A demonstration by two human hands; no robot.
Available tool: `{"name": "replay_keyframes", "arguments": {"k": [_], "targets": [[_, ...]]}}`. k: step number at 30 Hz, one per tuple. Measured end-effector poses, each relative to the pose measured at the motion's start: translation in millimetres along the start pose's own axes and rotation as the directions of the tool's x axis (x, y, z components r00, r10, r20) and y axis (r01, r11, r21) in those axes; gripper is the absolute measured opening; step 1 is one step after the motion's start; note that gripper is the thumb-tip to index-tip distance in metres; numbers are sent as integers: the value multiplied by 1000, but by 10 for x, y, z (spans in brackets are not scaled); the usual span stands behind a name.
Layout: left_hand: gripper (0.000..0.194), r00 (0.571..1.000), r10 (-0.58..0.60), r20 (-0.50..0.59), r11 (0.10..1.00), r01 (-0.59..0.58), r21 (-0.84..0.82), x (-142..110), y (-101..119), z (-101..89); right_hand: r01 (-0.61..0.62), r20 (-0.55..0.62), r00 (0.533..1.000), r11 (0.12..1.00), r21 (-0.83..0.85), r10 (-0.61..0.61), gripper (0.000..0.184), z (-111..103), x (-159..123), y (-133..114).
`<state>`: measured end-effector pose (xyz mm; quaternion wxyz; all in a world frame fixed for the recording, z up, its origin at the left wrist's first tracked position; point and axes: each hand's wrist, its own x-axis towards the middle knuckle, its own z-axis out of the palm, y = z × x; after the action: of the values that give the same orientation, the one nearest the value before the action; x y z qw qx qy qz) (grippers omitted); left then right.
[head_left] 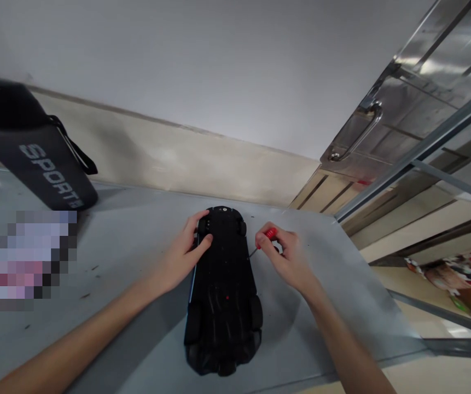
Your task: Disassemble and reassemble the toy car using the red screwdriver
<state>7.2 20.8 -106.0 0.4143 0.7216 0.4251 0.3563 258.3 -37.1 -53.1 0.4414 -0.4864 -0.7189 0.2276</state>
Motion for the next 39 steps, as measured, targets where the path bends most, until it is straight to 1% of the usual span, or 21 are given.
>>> {"name": "replay_keyframes", "arguments": {"k": [2,4,5,7,11,16,18,21,23,25,26,28,31,33,36,39], "targets": [[57,1000,3,3,1000,-3,-1,5,-19,-4,6,-9,1000,1000,-22,-6,29,0,-10,9],[57,1000,5,13,1000,-5,-14,9,-38,-3,-4,-33,999,999,-54,2,13,-6,-24,19],[57,1000,3,21,1000,-3,-21,11,-44,-1,0,-41,999,997,-77,-3,8,-13,-32,25],[58,1000,0,22,1000,0,-25,11,-46,5,46,-37,998,990,-134,-51,15,-32,-46,32],[58,1000,-5,-4,1000,5,8,-1,-16,5,230,-4,972,948,-222,-237,24,-71,-53,6],[58,1000,-3,8,1000,3,25,-14,2,-6,340,-47,929,894,-291,-368,18,-63,-35,-70],[58,1000,3,11,1000,-3,20,-12,-6,-5,381,-60,900,847,-370,-431,18,-53,-34,-90],[59,1000,10,13,1000,-10,19,-9,-22,-3,437,-34,861,775,-457,-507,17,-52,-42,-117],[57,1000,23,7,999,-23,33,-10,-26,-4,451,-1,863,773,-446,-505,24,-55,-48,-132],[56,999,37,1,998,-37,53,-11,-21,-7,434,14,880,793,-427,-475,32,-53,-50,-141],[55,999,42,3,998,-42,57,-12,-15,-8,418,11,890,806,-419,-456,33,-49,-49,-141],[55,999,40,8,998,-40,53,-13,-2,-11,394,-18,899,827,-401,-437,29,-39,-47,-136],[54,1000,30,9,998,-30,48,-16,13,-13,401,-35,896,840,-367,-443,23,-29,-48,-131],[55,999,33,3,998,-33,48,-17,14,-14,417,-11,893,838,-352,-450,25,-33,-48,-140],[54,999,44,2,998,-45,49,-18,14,-13,433,26,892,836,-336,-451,33,-41,-44,-152],[55,999,49,5,997,-50,51,-15,21,-12,436,29,890,832,-344,-454,33,-39,-43,-135]]}}
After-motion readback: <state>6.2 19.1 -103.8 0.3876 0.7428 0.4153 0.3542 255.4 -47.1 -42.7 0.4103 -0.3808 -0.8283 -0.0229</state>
